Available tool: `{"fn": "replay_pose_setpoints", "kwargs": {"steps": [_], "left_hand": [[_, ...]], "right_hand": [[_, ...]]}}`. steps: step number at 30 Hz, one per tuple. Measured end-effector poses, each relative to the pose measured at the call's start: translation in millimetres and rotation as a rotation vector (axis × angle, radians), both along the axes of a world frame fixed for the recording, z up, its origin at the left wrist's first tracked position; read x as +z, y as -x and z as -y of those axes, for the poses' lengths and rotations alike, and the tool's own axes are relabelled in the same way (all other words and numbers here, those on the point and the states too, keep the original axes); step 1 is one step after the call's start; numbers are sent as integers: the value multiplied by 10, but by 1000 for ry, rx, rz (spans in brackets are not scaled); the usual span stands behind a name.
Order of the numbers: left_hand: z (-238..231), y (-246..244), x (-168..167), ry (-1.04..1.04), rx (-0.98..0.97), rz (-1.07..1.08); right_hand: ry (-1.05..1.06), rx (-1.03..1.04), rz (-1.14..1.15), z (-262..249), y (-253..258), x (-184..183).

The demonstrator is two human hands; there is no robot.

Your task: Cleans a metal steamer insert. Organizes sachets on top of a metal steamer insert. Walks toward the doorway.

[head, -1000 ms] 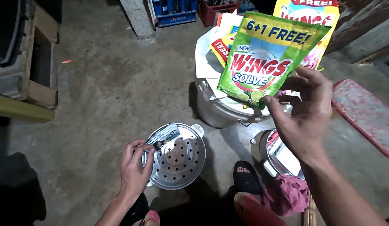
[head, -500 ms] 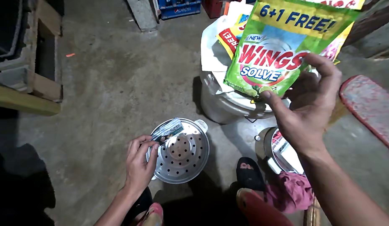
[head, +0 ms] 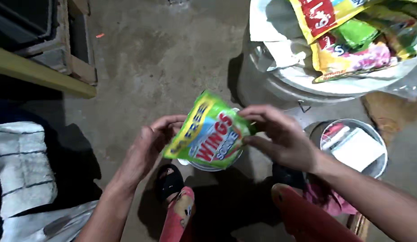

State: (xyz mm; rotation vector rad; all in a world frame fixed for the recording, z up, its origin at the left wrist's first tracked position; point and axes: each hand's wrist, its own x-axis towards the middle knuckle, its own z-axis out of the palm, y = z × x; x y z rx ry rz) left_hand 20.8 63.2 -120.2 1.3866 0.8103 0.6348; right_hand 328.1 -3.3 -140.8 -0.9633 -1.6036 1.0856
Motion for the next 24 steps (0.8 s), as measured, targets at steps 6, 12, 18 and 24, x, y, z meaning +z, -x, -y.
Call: {"fn": "replay_pose_setpoints", "kwargs": {"steps": [6, 12, 18, 24], "left_hand": [[228, -45, -36, -132, -41, -434], [416, -50, -401, -61, 81, -479], [419, -32, -626, 59, 251, -511], [399, -25, -800, 208, 366, -468]], "right_hand": [[333, 309, -4, -159, 348, -538], [265, 182, 148, -325, 338, -854], [325, 9, 140, -234, 58, -964], [379, -59, 121, -113, -76, -1008]]}}
